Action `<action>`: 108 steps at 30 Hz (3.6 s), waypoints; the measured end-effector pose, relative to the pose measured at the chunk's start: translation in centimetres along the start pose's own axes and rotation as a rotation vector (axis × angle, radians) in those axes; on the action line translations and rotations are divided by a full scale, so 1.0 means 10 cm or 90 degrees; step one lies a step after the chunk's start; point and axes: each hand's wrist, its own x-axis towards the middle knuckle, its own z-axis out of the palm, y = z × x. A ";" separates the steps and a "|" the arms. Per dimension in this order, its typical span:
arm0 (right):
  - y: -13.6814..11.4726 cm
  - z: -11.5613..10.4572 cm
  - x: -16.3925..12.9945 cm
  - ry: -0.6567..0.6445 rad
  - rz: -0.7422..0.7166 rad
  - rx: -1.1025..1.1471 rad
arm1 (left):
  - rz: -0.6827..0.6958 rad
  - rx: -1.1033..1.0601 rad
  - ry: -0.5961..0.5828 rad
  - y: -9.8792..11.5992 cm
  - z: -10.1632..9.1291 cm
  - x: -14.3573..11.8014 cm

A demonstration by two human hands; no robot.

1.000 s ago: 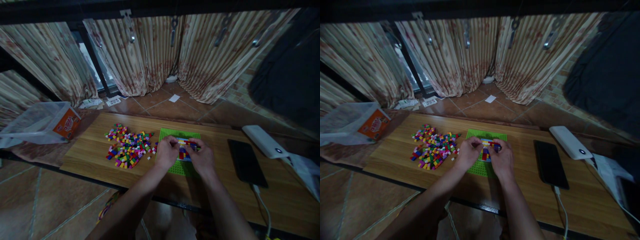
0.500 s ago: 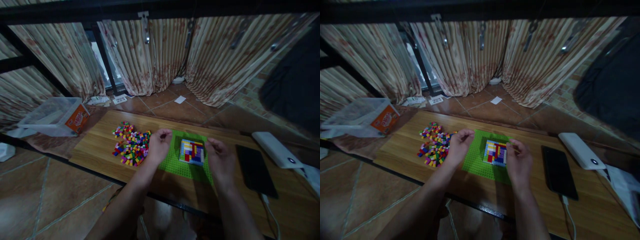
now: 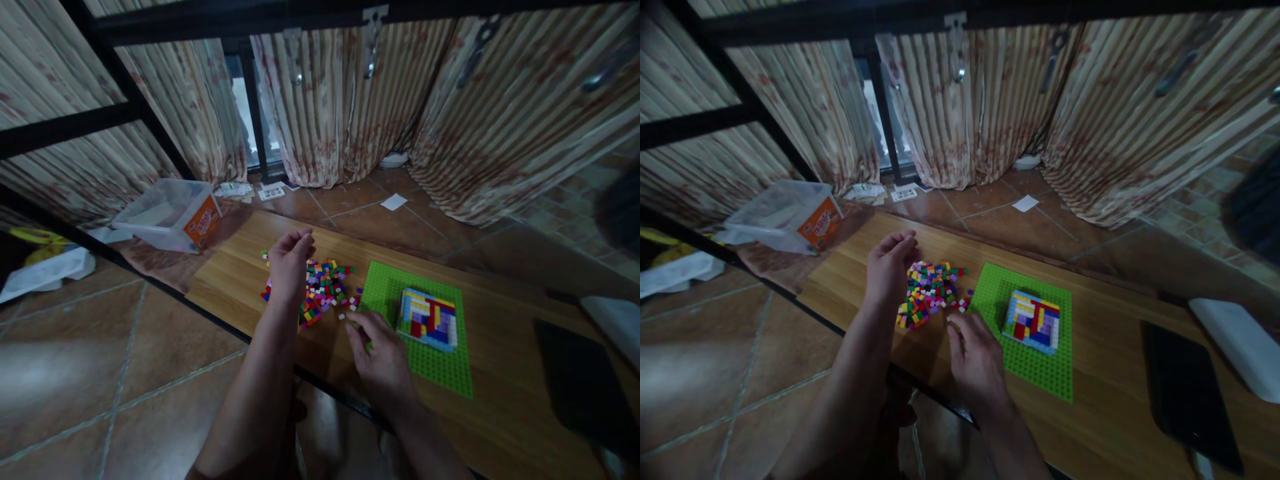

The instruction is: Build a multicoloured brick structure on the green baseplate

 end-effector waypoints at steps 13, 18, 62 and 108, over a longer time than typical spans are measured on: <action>-0.04 0.43 0.18 -0.086 0.031 -0.218 | -0.011 -0.073 0.048 0.21 -0.32 0.16; -0.06 0.45 0.22 -0.101 0.044 -0.274 | -0.019 -0.101 0.045 0.23 -0.37 0.17; 0.64 -1.07 -0.02 0.182 0.303 -0.061 | -0.076 0.116 -0.120 -0.11 0.16 -0.12; 0.63 -0.80 0.05 0.204 0.202 -0.153 | -0.022 0.158 -0.134 -0.04 0.10 -0.13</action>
